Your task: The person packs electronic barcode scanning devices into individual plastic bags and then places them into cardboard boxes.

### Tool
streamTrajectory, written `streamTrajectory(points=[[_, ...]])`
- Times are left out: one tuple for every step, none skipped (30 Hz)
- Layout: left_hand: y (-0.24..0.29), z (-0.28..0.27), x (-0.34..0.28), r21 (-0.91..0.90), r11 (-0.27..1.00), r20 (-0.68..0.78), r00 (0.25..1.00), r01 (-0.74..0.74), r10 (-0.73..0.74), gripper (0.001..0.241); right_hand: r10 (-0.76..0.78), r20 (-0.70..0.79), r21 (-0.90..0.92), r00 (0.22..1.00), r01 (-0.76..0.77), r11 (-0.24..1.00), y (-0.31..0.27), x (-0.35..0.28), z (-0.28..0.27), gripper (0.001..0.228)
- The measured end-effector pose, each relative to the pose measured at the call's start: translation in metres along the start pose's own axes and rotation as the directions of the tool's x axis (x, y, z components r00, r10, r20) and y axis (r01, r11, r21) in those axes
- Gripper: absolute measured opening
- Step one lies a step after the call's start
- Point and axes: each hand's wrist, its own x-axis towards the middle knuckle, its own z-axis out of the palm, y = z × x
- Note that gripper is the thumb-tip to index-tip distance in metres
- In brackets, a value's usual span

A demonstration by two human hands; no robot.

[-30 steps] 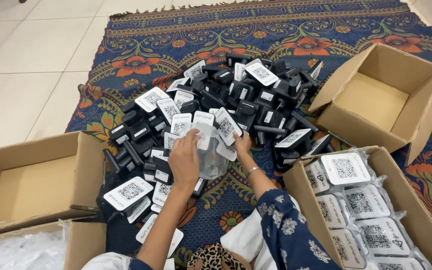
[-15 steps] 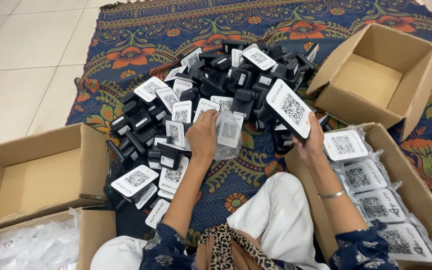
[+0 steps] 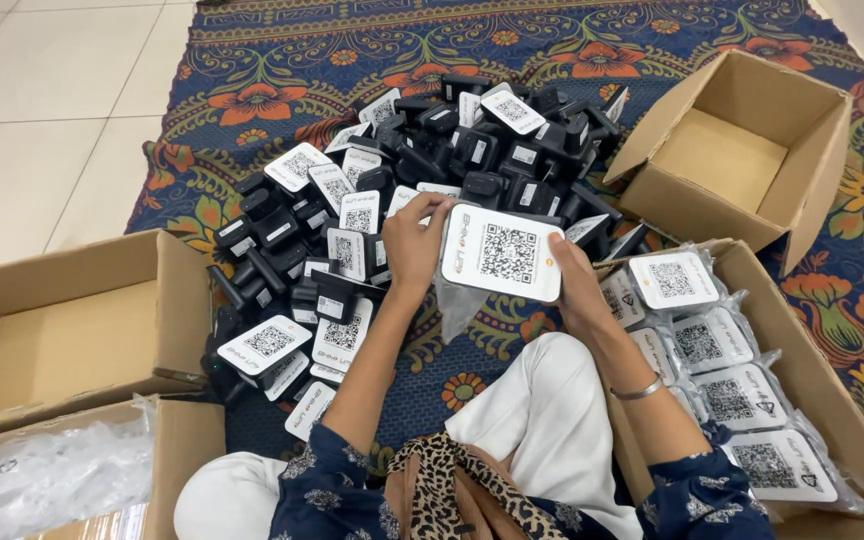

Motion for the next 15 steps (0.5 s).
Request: streamTrajectory(points=[[0.000, 0.002, -0.002, 0.000, 1.000, -0.001, 1.000, 0.001, -0.001, 0.016, 0.001, 0.001, 0.000, 1.000, -0.001, 1.000, -0.004, -0.004, 0.001, 0.047], [-0.001, 0.000, -0.004, 0.042, 0.999, 0.013, 1.000, -0.005, 0.004, 0.017, 0.019, 0.049, -0.081, 0.999, -0.015, 0.997, -0.007, -0.007, 0.004, 0.045], [-0.002, -0.001, -0.006, 0.084, 0.996, 0.028, 1.000, -0.011, 0.009, 0.017, 0.041, 0.097, -0.161, 0.994, -0.025, 0.987, -0.010, -0.009, 0.007, 0.042], [-0.001, 0.003, -0.012, 0.089, 0.996, 0.024, 1.000, -0.009, 0.007, 0.017, 0.043, 0.102, -0.160, 0.994, -0.027, 0.987, -0.010, -0.009, 0.011, 0.042], [-0.001, 0.008, -0.018, 0.176, 0.983, 0.065, 0.997, -0.060, 0.050, 0.017, 0.078, 0.144, -0.219, 0.987, -0.045, 0.975, -0.010, -0.009, 0.014, 0.039], [-0.001, 0.014, -0.026, 0.256, 0.960, 0.113, 0.990, -0.112, 0.086, 0.017, 0.117, 0.179, -0.280, 0.977, -0.063, 0.958, -0.010, -0.011, 0.015, 0.037], [-0.005, 0.025, -0.034, 0.257, 0.960, 0.112, 0.990, -0.108, 0.081, 0.017, 0.121, 0.180, -0.281, 0.976, -0.067, 0.957, -0.004, -0.007, 0.016, 0.037], [-0.010, 0.037, -0.041, 0.276, 0.946, 0.156, 0.979, -0.171, 0.132, 0.015, 0.144, 0.213, -0.304, 0.966, -0.075, 0.950, 0.001, -0.003, 0.015, 0.036], [-0.014, 0.049, -0.048, 0.292, 0.927, 0.201, 0.963, -0.235, 0.180, 0.013, 0.168, 0.246, -0.328, 0.955, -0.081, 0.941, 0.006, 0.001, 0.014, 0.034], [-0.016, 0.058, -0.054, 0.291, 0.928, 0.203, 0.963, -0.233, 0.179, 0.013, 0.170, 0.243, -0.328, 0.955, -0.084, 0.941, 0.017, 0.006, 0.013, 0.034], [-0.019, 0.066, -0.060, 0.292, 0.919, 0.251, 0.948, -0.266, 0.195, 0.012, 0.180, 0.254, -0.332, 0.950, -0.089, 0.939, 0.027, 0.011, 0.012, 0.032], [-0.021, 0.075, -0.066, 0.292, 0.908, 0.298, 0.931, -0.300, 0.211, 0.012, 0.189, 0.264, -0.336, 0.946, -0.093, 0.937, 0.036, 0.017, 0.011, 0.031], [-0.018, 0.078, -0.069, 0.291, 0.909, 0.300, 0.930, -0.300, 0.211, 0.012, 0.189, 0.262, -0.335, 0.946, -0.095, 0.938, 0.059, 0.029, -0.003, 0.031], [-0.016, 0.081, -0.073, 0.284, 0.908, 0.321, 0.923, -0.309, 0.214, 0.012, 0.173, 0.259, -0.338, 0.950, -0.078, 0.938, 0.082, 0.041, -0.017, 0.032], [-0.013, 0.084, -0.076, 0.276, 0.907, 0.341, 0.915, -0.317, 0.216, 0.012, 0.156, 0.256, -0.342, 0.954, -0.062, 0.938, 0.106, 0.053, -0.031, 0.033]])
